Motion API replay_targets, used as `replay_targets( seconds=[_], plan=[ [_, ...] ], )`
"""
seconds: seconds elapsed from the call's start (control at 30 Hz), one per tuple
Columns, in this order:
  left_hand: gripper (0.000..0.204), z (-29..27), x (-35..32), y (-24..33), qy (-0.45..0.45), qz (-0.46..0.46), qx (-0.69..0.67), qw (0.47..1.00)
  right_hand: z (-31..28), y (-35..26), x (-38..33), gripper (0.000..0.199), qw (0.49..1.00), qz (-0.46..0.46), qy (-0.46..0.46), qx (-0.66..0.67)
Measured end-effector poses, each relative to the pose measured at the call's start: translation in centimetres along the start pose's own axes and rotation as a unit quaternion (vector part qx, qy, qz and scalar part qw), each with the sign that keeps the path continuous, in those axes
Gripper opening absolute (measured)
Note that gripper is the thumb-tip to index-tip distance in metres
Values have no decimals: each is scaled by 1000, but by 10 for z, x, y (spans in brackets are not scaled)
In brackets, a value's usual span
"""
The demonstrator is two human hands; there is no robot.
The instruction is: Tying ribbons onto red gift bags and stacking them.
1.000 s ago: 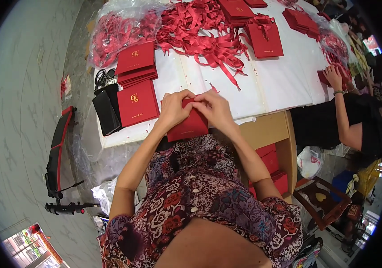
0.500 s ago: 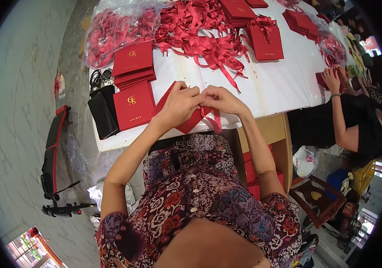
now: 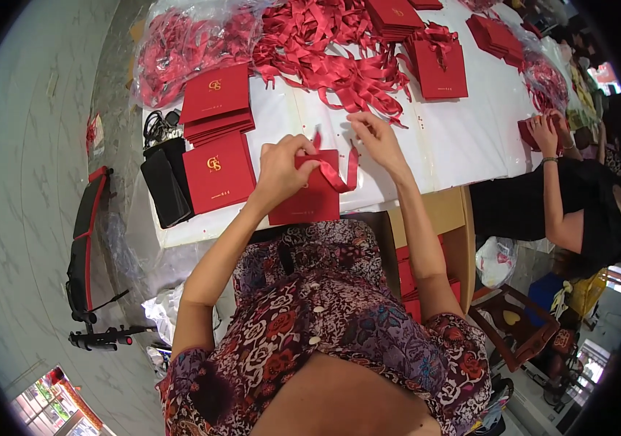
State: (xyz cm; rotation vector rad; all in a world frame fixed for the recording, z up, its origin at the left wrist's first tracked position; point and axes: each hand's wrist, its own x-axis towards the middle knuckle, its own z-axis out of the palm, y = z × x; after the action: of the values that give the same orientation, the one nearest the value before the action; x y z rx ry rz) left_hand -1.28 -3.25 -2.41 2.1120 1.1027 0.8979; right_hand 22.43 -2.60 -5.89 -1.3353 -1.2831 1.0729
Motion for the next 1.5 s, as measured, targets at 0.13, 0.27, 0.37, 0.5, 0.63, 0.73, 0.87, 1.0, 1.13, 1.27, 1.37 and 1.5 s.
replay_targets(
  seconds=[0.13, 0.27, 0.37, 0.5, 0.63, 0.73, 0.87, 1.0, 1.13, 1.27, 1.37, 1.5],
  plan=[
    [25, -4, 4, -15, 1, -111, 30, 993, -17, -25, -38, 24, 971, -46, -172, -161],
    [23, 9, 13, -20, 10, -94, 17, 995, -7, -15, -59, 26, 894, -94, -213, -383],
    [21, 25, 15, -16, 73, -2, 121, 990, -1, -12, -58, 26, 974, 78, -177, -117],
    [23, 59, -15, 7, 72, -106, -155, 980, 22, -31, -47, 20, 970, 190, -79, 132],
    [20, 57, -37, 24, -37, -148, -189, 970, 29, -23, -38, 17, 971, 183, -45, 146],
    [19, 38, -47, 13, -91, -181, -154, 967, 16, -3, -33, 15, 981, 147, -34, 124],
    [19, 27, -46, -2, -35, -130, -73, 988, 13, 22, -42, 17, 996, 84, 21, -3],
    [15, 12, -39, -20, -22, -187, -150, 971, 32, -29, -47, 28, 963, -105, 105, -224],
    [24, 8, -27, -30, -50, -246, -320, 914, 48, -51, -46, 29, 947, -225, -43, -226],
    [44, 4, -20, -45, -63, -236, -376, 894, 66, -34, -37, 20, 950, -199, -134, -198],
    [37, -17, -10, -35, -109, -281, -314, 900, 71, -26, -35, 15, 967, -143, -131, -164],
    [38, -21, -11, -47, -22, -92, 42, 995, 72, -24, -33, 12, 969, -99, -104, -203]
  ],
)
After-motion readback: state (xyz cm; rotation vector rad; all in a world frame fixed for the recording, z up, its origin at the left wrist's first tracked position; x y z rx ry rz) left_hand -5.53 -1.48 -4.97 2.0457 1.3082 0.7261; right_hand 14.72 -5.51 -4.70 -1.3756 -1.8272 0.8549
